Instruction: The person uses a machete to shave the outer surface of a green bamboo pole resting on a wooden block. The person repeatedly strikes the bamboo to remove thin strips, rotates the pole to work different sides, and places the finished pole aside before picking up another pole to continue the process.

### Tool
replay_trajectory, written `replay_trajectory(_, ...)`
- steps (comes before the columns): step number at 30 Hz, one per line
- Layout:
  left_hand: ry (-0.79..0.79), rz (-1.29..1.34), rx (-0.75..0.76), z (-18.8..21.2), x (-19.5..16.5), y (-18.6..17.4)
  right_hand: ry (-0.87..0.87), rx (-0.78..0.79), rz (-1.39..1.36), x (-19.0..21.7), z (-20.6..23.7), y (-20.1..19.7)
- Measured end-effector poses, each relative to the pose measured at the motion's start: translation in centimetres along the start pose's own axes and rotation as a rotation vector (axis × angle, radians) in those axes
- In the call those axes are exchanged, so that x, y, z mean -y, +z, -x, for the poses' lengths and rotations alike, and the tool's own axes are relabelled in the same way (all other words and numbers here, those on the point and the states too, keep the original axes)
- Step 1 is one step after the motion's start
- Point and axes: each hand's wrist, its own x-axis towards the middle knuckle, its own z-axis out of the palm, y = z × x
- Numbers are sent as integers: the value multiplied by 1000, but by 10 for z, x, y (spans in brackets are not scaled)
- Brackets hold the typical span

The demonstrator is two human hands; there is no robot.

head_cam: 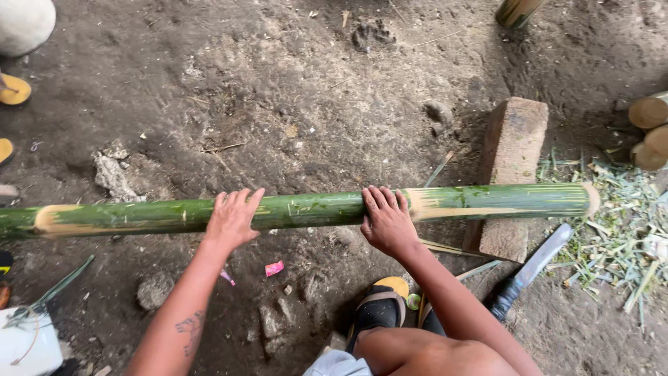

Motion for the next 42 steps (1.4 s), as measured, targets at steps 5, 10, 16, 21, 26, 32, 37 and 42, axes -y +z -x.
replay_trajectory(5, 71, -61, 203, -32, -23, -23, 221, -310, -160, -37, 60, -11)
replay_trajectory(10, 458, 32, 188, -84, -164, -40, 624, -209, -708, -12, 115, 2)
replay_trajectory(16, 759, 189, 174, -118, -429, -84, 887, -608, -1989, 14, 133, -7)
replay_trajectory(21, 812, 587, 272, -96, -534, -101, 1076, -1045, -1778, -76, 199, -58)
replay_trajectory(26, 660, 616, 545, -85, -435, -44, 953, -1133, -1769, -186, 270, -97)
replay_trajectory(32, 367, 322, 427, -75, -333, 62, 1228, -1081, -1577, -273, 298, -121)
replay_trajectory(37, 477, 445, 580, -90, -390, 66, 1296, -1183, -1500, -333, 294, -115)
replay_trajectory(42, 326, 431, 598, -93, -497, 6, 1098, -1342, -1474, -382, 313, -128)
